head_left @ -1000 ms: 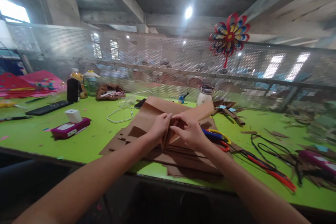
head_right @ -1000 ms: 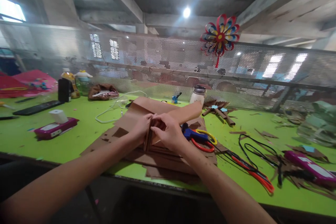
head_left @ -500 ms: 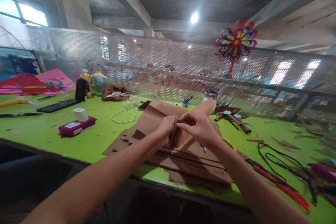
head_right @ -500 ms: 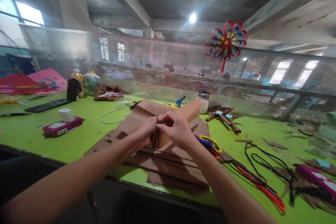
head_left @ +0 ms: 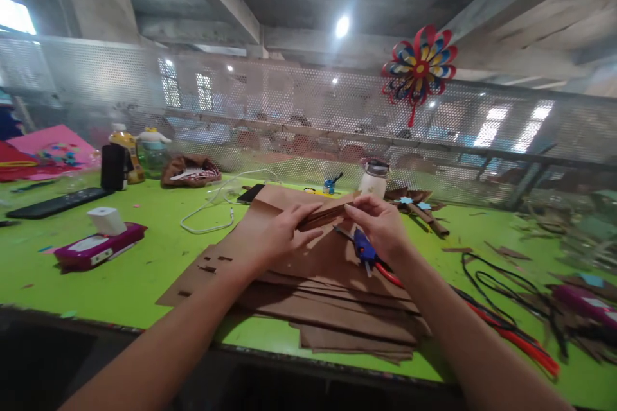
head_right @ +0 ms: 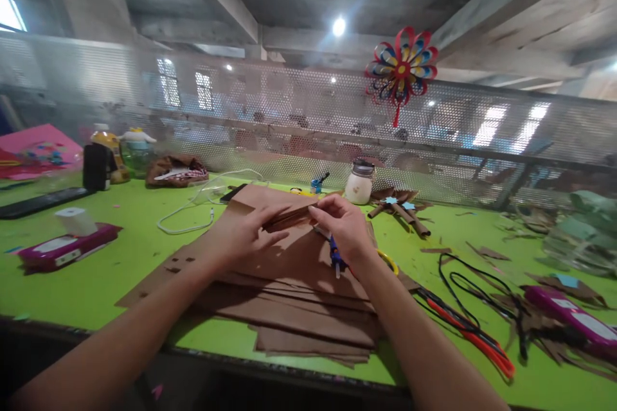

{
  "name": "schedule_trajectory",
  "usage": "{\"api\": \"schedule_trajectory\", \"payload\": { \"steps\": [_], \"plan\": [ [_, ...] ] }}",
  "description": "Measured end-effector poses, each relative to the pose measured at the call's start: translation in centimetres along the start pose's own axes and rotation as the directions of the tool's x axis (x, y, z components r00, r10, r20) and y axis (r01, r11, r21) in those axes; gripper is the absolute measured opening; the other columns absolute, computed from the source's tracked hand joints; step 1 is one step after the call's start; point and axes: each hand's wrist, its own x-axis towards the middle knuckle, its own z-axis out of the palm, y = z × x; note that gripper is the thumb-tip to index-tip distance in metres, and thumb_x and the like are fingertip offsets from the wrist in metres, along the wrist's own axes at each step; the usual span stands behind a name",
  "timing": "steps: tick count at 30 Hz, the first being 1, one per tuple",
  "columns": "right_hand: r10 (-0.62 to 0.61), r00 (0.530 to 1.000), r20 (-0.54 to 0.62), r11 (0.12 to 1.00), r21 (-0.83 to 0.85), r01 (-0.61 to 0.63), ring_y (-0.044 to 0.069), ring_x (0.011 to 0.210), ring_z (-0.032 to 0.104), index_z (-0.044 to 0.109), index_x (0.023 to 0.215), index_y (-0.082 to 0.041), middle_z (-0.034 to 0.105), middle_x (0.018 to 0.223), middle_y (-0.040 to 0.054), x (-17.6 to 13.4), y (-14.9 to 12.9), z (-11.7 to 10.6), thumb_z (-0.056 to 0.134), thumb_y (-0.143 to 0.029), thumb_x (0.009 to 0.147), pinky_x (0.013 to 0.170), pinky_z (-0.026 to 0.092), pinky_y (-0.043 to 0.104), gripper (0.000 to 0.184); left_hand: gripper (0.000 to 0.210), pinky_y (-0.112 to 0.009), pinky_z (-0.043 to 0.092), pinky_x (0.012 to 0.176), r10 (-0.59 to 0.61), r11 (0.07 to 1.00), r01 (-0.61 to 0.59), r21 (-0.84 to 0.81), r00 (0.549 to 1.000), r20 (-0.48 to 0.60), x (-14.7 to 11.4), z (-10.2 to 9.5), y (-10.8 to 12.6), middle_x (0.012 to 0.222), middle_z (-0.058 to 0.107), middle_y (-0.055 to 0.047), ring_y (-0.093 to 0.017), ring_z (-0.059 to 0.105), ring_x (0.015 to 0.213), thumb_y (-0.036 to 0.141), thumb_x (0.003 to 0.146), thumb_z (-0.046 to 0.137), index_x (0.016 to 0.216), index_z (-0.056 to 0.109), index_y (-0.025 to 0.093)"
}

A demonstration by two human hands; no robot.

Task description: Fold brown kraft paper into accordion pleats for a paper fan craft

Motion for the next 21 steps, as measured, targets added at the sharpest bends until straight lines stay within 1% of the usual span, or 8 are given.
{"api": "schedule_trajectory", "payload": {
  "steps": [2, 5, 8, 10, 13, 16, 18, 21],
  "plan": [
    [0.022, 1.000, 0.002, 0.999, 0.032, -0.022, 0.011, 0.063, 0.058, 0.059, 0.074, -0.019, 0.062, 0.070, -0.0019, -0.1, -0.2, 0.0, 0.071, -0.029, 0.066, 0.064, 0.048, 0.026, 0.018, 0.039, -0.033, 0.042, 0.091, 0.067, 0.998, -0.067, 0.004, 0.997, -0.022, -0.2, 0.6, -0.3, 0.117, 0.056, -0.007, -0.017, 0.053, 0.105, 0.031, 0.086, 0.048, 0.124, 0.046, 0.024],
    [0.032, 0.999, -0.017, 0.999, 0.000, -0.032, 0.011, 0.063, 0.058, 0.059, 0.073, -0.019, 0.062, 0.070, -0.0017, -0.3, -0.4, 0.1, 0.072, -0.030, 0.065, 0.062, 0.048, 0.025, 0.019, 0.033, -0.031, 0.043, 0.089, 0.109, 0.994, -0.110, -0.010, 0.992, -0.070, -0.3, 1.2, -0.5, 0.113, 0.059, -0.007, -0.016, 0.055, 0.103, 0.028, 0.089, 0.041, 0.120, 0.049, 0.021],
    [-0.033, 0.998, -0.062, 0.991, -0.131, 0.024, 0.010, 0.059, 0.056, 0.061, 0.072, -0.018, 0.062, 0.065, -0.0019, -0.5, -0.7, 0.0, 0.070, -0.031, 0.066, 0.061, 0.046, 0.025, 0.017, 0.031, -0.029, 0.046, 0.082, 0.127, 0.992, -0.127, 0.010, 0.990, -0.064, -0.5, 1.3, -0.3, 0.105, 0.062, -0.007, -0.015, 0.057, 0.094, 0.027, 0.090, 0.040, 0.117, 0.052, 0.019],
    [-0.085, 0.993, -0.077, 0.967, -0.245, 0.064, 0.011, 0.061, 0.055, 0.062, 0.072, -0.018, 0.062, 0.065, -0.0008, -0.6, -1.1, 0.0, 0.069, -0.032, 0.067, 0.062, 0.046, 0.026, 0.016, 0.029, -0.028, 0.046, 0.076, 0.132, 0.991, -0.129, 0.044, 0.989, -0.074, -0.5, 1.2, -0.1, 0.098, 0.064, -0.007, -0.014, 0.058, 0.087, 0.027, 0.090, 0.040, 0.114, 0.054, 0.018],
    [-0.178, 0.983, -0.047, 0.900, -0.412, 0.143, 0.013, 0.064, 0.055, 0.064, 0.072, -0.018, 0.062, 0.068, 0.0012, -0.6, -1.9, -0.2, 0.065, -0.032, 0.071, 0.064, 0.045, 0.029, 0.014, 0.025, -0.026, 0.045, 0.071, 0.152, 0.986, -0.142, 0.086, 0.980, -0.126, -0.7, 1.0, 0.1, 0.090, 0.064, -0.006, -0.013, 0.058, 0.079, 0.025, 0.090, 0.041, 0.106, 0.057, 0.015],
    [-0.341, 0.939, 0.049, 0.768, -0.561, 0.308, 0.016, 0.076, 0.055, 0.064, 0.072, -0.019, 0.061, 0.078, 0.0033, -0.8, -2.6, -0.3, 0.062, -0.029, 0.074, 0.071, 0.044, 0.032, 0.011, 0.022, -0.024, 0.043, 0.064, 0.164, 0.981, -0.144, 0.131, 0.974, -0.156, -0.8, 0.8, 0.4, 0.080, 0.062, -0.005, -0.012, 0.056, 0.071, 0.025, 0.090, 0.040, 0.096, 0.059, 0.015],
    [-0.402, 0.911, 0.094, 0.709, -0.597, 0.375, 0.018, 0.086, 0.055, 0.064, 0.082, -0.020, 0.061, 0.088, 0.0048, -0.9, -2.9, -0.4, 0.062, -0.026, 0.074, 0.076, 0.044, 0.033, 0.010, 0.023, -0.023, 0.041, 0.060, 0.158, 0.976, -0.131, 0.172, 0.976, -0.150, -0.9, 0.6, 0.6, 0.075, 0.060, -0.004, -0.011, 0.054, 0.067, 0.026, 0.090, 0.039, 0.090, 0.059, 0.015],
    [-0.374, 0.915, 0.153, 0.711, -0.586, 0.389, 0.019, 0.095, 0.054, 0.058, 0.108, -0.023, 0.059, 0.102, 0.0065, -1.0, -3.2, -0.3, 0.062, -0.024, 0.075, 0.079, 0.045, 0.034, 0.034, 0.024, -0.022, 0.039, 0.059, 0.162, 0.970, -0.129, 0.209, 0.975, -0.152, -1.0, 0.5, 0.8, 0.071, 0.059, -0.003, -0.011, 0.052, 0.064, 0.027, 0.090, 0.037, 0.088, 0.058, 0.015]
  ]
}}
